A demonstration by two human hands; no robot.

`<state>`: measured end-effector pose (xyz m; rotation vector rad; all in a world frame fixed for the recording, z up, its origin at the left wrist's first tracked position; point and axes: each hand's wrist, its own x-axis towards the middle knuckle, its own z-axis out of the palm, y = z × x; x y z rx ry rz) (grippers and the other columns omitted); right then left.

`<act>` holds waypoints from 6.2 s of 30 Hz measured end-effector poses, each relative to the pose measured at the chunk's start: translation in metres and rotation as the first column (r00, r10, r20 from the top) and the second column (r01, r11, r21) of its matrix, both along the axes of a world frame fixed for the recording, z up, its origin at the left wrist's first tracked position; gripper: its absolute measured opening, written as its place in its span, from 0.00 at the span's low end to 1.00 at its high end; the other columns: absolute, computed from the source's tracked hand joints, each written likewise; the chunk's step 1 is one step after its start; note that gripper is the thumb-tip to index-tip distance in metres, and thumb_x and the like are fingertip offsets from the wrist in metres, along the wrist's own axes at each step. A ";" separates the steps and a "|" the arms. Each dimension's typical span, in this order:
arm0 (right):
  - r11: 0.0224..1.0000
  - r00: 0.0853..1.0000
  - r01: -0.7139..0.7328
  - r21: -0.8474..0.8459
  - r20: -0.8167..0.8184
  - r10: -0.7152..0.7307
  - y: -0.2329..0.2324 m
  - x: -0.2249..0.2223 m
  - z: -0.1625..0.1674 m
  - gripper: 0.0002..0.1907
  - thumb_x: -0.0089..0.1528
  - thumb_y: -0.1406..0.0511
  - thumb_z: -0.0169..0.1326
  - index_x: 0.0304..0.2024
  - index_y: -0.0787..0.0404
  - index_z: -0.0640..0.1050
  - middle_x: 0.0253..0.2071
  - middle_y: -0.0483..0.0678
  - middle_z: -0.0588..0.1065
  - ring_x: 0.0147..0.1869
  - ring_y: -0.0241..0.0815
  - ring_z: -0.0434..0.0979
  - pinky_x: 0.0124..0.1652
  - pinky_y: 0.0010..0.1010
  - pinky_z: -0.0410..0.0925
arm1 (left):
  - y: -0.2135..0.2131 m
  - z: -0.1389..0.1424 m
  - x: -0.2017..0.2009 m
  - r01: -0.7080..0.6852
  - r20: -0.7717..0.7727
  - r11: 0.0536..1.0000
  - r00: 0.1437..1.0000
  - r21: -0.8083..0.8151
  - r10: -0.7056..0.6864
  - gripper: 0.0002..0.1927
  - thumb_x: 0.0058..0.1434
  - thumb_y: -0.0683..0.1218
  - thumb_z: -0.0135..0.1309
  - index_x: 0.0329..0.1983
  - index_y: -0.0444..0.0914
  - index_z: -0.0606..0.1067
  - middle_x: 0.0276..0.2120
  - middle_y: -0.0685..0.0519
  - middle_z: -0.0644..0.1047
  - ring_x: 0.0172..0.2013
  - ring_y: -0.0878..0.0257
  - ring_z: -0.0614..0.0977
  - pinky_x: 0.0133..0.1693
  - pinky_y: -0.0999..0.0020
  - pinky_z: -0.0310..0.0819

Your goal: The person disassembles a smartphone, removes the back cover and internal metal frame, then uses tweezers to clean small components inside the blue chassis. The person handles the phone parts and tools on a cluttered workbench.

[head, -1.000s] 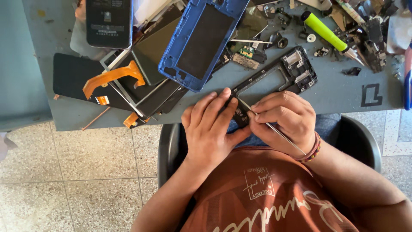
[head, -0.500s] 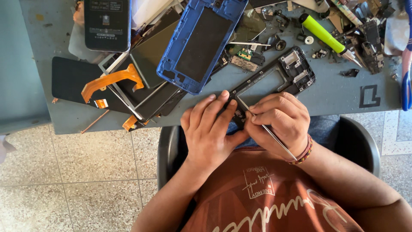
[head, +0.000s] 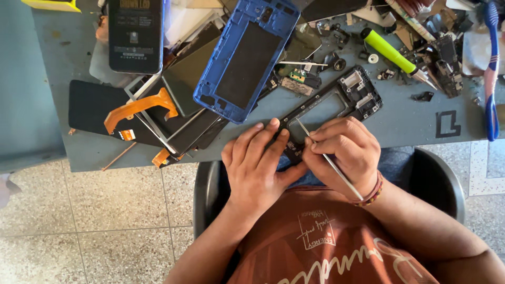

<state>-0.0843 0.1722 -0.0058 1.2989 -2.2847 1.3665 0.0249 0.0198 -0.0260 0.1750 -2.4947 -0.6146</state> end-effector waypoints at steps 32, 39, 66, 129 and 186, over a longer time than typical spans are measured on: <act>0.970 0.930 0.228 0.085 0.278 -0.243 0.047 -0.042 -0.002 0.12 0.64 0.75 0.68 0.32 0.64 0.75 0.39 0.48 0.81 0.44 0.35 0.83 0.46 0.21 0.73 | -0.002 0.004 -0.002 0.000 0.026 0.998 1.000 -0.059 0.001 0.29 0.57 0.66 0.69 0.49 0.40 0.81 0.57 0.54 0.78 0.56 0.56 0.77 0.56 0.58 0.63; 0.973 0.903 0.211 0.095 0.363 -0.231 0.046 -0.045 0.002 0.11 0.64 0.75 0.67 0.32 0.64 0.76 0.39 0.48 0.81 0.43 0.33 0.83 0.46 0.19 0.73 | -0.002 0.004 -0.002 0.000 0.025 0.998 1.000 -0.064 0.002 0.29 0.58 0.66 0.68 0.48 0.40 0.81 0.57 0.54 0.78 0.56 0.56 0.77 0.56 0.58 0.63; 0.981 0.936 0.176 0.087 0.293 -0.194 0.044 -0.045 0.000 0.11 0.62 0.75 0.68 0.31 0.63 0.77 0.38 0.48 0.81 0.40 0.35 0.81 0.43 0.20 0.71 | -0.001 0.002 -0.002 -0.010 0.021 0.996 1.000 -0.085 0.012 0.30 0.58 0.67 0.67 0.49 0.40 0.81 0.57 0.54 0.78 0.55 0.56 0.77 0.55 0.58 0.63; 0.985 0.936 0.163 0.056 0.306 -0.172 0.043 -0.045 -0.001 0.11 0.62 0.76 0.68 0.32 0.63 0.76 0.40 0.49 0.81 0.42 0.34 0.82 0.44 0.20 0.72 | -0.001 -0.001 -0.002 -0.022 0.000 0.995 1.000 -0.096 0.022 0.30 0.58 0.68 0.67 0.48 0.40 0.81 0.57 0.54 0.79 0.55 0.55 0.77 0.55 0.57 0.64; 0.874 0.723 0.480 0.078 0.529 -0.444 0.182 -0.118 0.002 0.22 0.81 0.55 0.48 0.37 0.62 0.68 0.25 0.47 0.64 0.24 0.32 0.64 0.27 0.24 0.59 | -0.003 -0.004 0.002 -0.018 0.009 0.995 1.000 -0.095 0.019 0.32 0.59 0.69 0.64 0.49 0.40 0.80 0.57 0.52 0.78 0.55 0.53 0.78 0.55 0.55 0.62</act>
